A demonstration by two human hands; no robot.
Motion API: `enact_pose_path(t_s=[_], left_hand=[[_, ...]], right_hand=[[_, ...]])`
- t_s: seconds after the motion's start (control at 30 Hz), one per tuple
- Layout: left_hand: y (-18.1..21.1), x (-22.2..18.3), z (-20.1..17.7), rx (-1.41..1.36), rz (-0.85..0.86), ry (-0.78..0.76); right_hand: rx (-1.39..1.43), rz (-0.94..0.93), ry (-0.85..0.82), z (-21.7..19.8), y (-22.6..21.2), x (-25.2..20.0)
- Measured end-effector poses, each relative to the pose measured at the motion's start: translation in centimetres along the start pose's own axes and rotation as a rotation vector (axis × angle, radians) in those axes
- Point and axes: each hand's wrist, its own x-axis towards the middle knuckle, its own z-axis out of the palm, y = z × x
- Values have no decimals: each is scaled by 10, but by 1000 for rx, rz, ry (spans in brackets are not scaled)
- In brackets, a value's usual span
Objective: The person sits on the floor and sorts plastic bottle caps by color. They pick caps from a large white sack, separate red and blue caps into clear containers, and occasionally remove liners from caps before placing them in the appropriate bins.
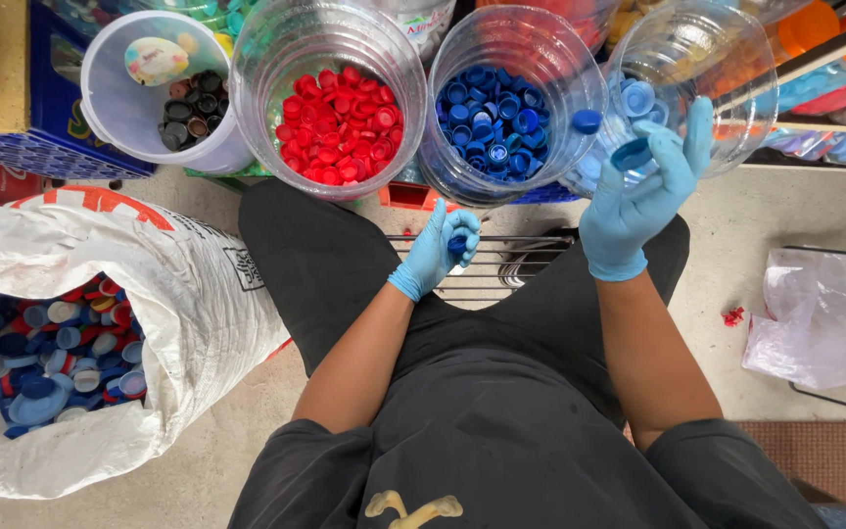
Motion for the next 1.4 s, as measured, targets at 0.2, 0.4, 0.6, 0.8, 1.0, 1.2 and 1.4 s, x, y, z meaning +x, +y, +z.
enact_pose_path(t_s=[0.2, 0.4, 0.6, 0.8, 1.0, 1.2, 1.4], left_hand=[[-23, 11, -18, -14, 11, 53], [-26, 14, -21, -12, -6, 75], [-46, 27, -42, 124, 107, 96], [-30, 12, -17, 164, 107, 118], [-16, -1, 6, 326, 6, 270], [-25, 4, -7, 438, -52, 383], [-37, 9, -27, 528, -41, 398]], right_hand=[[107, -282, 96, 0, 22, -5], [-124, -343, 157, 1, 27, -3], [-167, 48, -291, 15, 9, -3], [29, -260, -238, 18, -11, -67], [-11, 21, -595, 33, -8, -143], [-205, 82, -766, 40, 21, -175], [-152, 315, -892, 41, 28, -181]])
